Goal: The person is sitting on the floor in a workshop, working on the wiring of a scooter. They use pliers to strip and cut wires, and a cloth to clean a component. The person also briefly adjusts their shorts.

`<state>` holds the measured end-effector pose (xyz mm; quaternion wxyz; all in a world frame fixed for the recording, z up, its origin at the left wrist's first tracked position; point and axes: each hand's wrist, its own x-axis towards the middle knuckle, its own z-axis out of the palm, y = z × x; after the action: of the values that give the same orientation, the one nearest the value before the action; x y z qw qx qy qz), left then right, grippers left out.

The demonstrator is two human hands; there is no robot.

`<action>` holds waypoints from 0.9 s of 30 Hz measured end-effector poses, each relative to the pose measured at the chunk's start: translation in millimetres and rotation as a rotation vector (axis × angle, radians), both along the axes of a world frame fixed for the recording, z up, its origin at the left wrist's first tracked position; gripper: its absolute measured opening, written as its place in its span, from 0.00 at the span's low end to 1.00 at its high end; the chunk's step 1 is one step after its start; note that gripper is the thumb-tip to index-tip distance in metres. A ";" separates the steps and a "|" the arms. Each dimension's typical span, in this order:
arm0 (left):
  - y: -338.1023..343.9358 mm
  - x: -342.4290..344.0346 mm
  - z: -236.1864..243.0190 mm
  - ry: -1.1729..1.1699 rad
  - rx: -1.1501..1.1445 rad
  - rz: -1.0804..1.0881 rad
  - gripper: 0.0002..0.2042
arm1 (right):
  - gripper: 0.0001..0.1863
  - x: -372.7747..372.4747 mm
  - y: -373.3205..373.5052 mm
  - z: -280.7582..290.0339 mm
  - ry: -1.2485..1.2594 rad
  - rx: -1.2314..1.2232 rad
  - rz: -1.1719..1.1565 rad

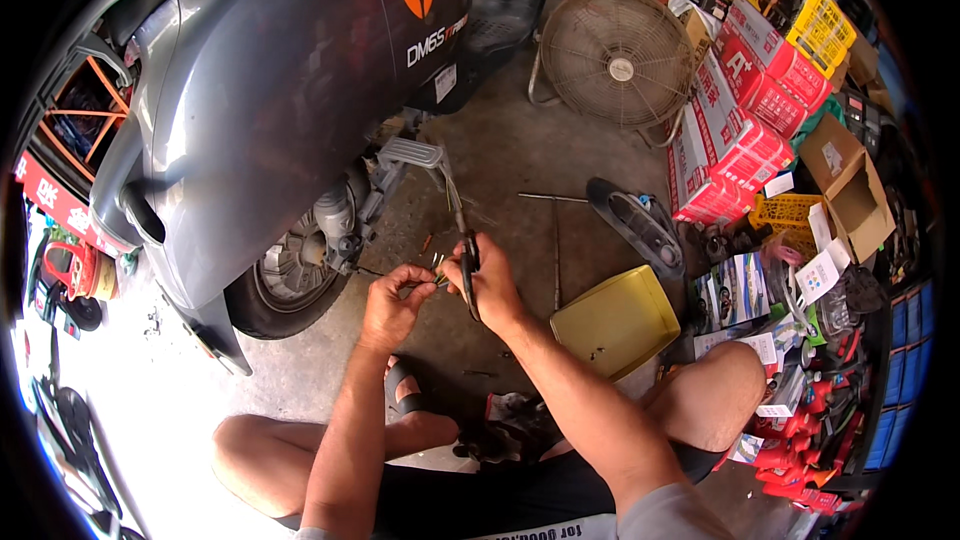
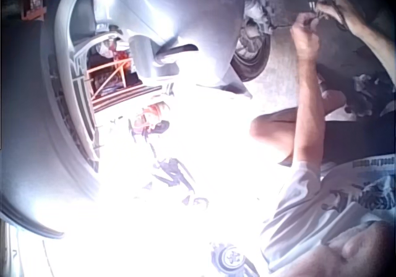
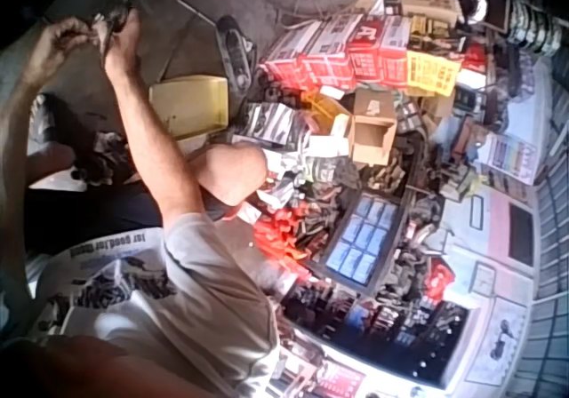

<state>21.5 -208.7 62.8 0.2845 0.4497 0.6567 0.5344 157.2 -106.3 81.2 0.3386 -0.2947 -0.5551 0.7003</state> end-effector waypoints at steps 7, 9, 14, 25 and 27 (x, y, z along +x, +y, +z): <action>3.5 6.2 2.4 0.073 -0.006 0.071 0.05 | 0.16 9.2 -29.5 -38.0 0.121 -0.079 -0.138; 4.8 5.1 -0.5 0.194 0.089 0.097 0.05 | 0.17 3.4 -30.2 -37.8 0.041 -0.051 -0.082; 0.7 -0.4 2.5 0.173 0.096 0.084 0.04 | 0.16 -22.0 -27.8 -27.5 0.146 -0.010 -0.088; -5.8 0.7 6.3 -0.024 0.035 0.120 0.05 | 0.14 -32.5 -4.7 -16.3 0.171 -0.150 0.073; -4.4 2.8 -0.4 -0.028 0.111 0.184 0.05 | 0.13 -34.9 -6.0 -16.8 0.175 -0.233 0.027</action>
<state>24.3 -213.1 62.3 0.2181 0.3949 0.6605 0.6002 122.3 -112.3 64.4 0.3397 -0.2622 -0.4423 0.7875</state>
